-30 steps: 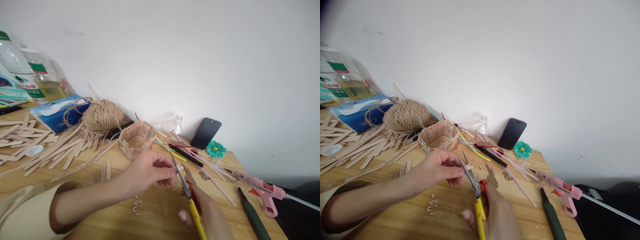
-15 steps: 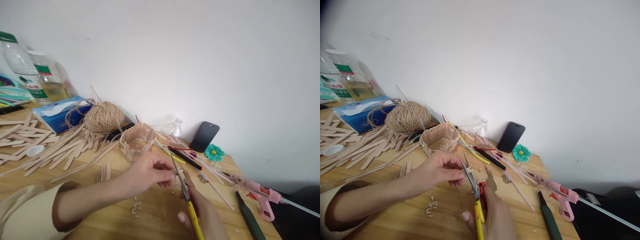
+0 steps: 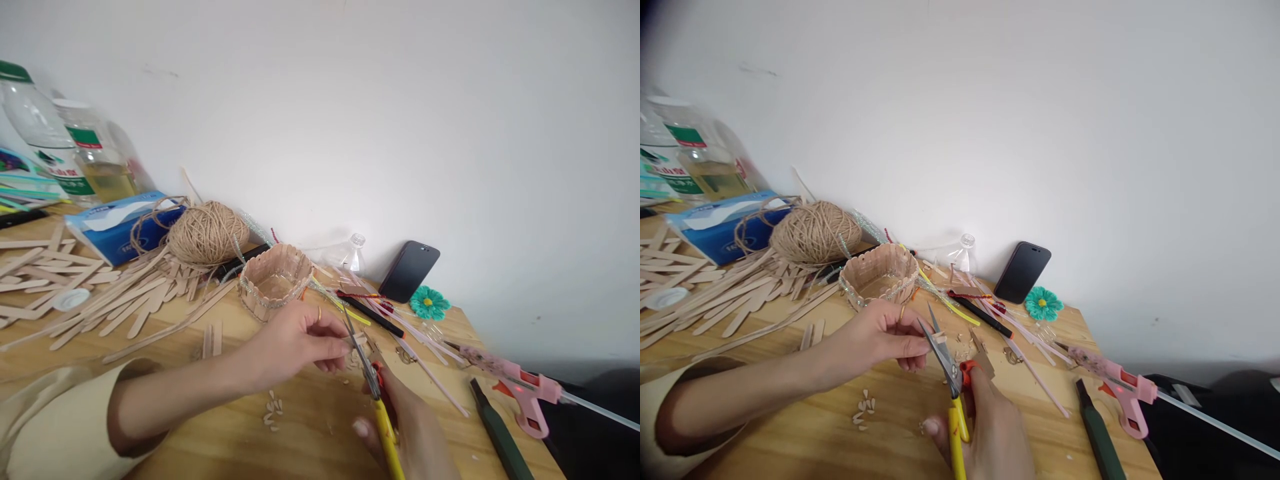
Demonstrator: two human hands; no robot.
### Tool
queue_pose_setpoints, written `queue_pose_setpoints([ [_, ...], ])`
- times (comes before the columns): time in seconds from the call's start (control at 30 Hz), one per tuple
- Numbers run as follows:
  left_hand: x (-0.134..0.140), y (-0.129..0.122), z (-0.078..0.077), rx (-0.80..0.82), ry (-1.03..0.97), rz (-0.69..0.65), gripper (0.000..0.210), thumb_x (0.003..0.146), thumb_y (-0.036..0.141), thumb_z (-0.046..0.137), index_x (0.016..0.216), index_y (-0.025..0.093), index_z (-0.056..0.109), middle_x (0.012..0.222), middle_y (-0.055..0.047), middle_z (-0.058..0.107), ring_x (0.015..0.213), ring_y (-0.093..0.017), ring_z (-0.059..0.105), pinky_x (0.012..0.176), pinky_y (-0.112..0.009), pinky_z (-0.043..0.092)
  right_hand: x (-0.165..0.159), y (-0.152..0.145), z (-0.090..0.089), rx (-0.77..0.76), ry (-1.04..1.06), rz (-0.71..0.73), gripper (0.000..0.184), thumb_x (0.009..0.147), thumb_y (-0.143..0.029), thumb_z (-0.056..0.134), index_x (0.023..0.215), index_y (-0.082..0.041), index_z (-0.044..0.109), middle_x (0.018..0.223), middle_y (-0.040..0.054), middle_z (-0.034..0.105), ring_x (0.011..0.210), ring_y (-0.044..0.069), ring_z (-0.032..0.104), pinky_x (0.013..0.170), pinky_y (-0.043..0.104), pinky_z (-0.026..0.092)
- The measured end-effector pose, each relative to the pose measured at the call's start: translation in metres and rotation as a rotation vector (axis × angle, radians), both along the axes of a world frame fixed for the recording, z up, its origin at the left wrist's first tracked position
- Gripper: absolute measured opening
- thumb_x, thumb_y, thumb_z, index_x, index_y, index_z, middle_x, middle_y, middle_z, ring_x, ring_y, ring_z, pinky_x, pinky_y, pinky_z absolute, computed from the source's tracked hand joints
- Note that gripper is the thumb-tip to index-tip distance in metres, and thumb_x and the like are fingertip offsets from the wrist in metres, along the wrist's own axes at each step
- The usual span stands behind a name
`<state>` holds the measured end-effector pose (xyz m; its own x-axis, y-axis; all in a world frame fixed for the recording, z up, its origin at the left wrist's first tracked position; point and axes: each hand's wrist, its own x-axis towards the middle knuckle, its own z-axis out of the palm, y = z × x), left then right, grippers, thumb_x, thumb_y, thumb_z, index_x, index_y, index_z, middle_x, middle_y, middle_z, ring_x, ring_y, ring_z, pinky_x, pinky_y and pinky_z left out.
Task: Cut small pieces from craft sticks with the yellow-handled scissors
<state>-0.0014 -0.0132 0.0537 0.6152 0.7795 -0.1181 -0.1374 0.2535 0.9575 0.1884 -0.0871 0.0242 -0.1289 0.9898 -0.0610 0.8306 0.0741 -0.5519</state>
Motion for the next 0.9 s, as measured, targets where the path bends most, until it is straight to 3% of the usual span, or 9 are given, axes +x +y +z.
queue_pose_setpoints([
  [0.23,-0.001,0.0,0.0,0.005,0.024,-0.011,0.01,0.072,0.019,0.06,0.064,0.013,0.062,0.058,0.002,0.06,0.053,-0.006,0.053,0.058,-0.02,0.046,0.007,0.004,-0.001,-0.042,-0.02,0.16,0.04,0.079,-0.059,0.038,0.08,-0.02,0.045,0.063,-0.0006,0.047,0.053,0.015,0.041,0.046,0.023,0.03],
  [0.5,-0.001,0.004,-0.006,0.004,0.016,-0.024,0.011,0.072,0.021,0.062,0.064,0.013,0.062,0.059,0.002,0.061,0.053,-0.006,0.054,0.057,-0.019,0.046,0.0,0.005,-0.01,0.004,0.03,0.079,0.058,0.074,-0.075,0.026,0.075,-0.02,0.047,0.057,-0.004,0.033,0.049,0.013,0.031,0.044,0.023,0.023],
  [0.7,-0.002,0.005,-0.005,-0.005,0.026,-0.028,0.012,0.073,0.02,0.062,0.063,0.012,0.062,0.058,0.003,0.061,0.052,-0.005,0.054,0.055,-0.018,0.046,0.003,0.006,-0.016,0.029,0.007,0.081,0.05,0.075,-0.069,0.032,0.075,-0.021,0.045,0.056,-0.0032,0.035,0.048,0.013,0.032,0.042,0.022,0.025],
  [0.9,-0.002,0.005,-0.005,-0.003,0.027,-0.025,0.01,0.073,0.019,0.062,0.065,0.012,0.063,0.058,0.003,0.062,0.053,-0.004,0.054,0.055,-0.016,0.046,0.001,0.007,-0.013,-0.049,-0.005,0.058,0.028,0.075,-0.049,0.042,0.073,-0.021,0.042,0.058,-0.0039,0.035,0.05,0.013,0.033,0.044,0.023,0.025],
])
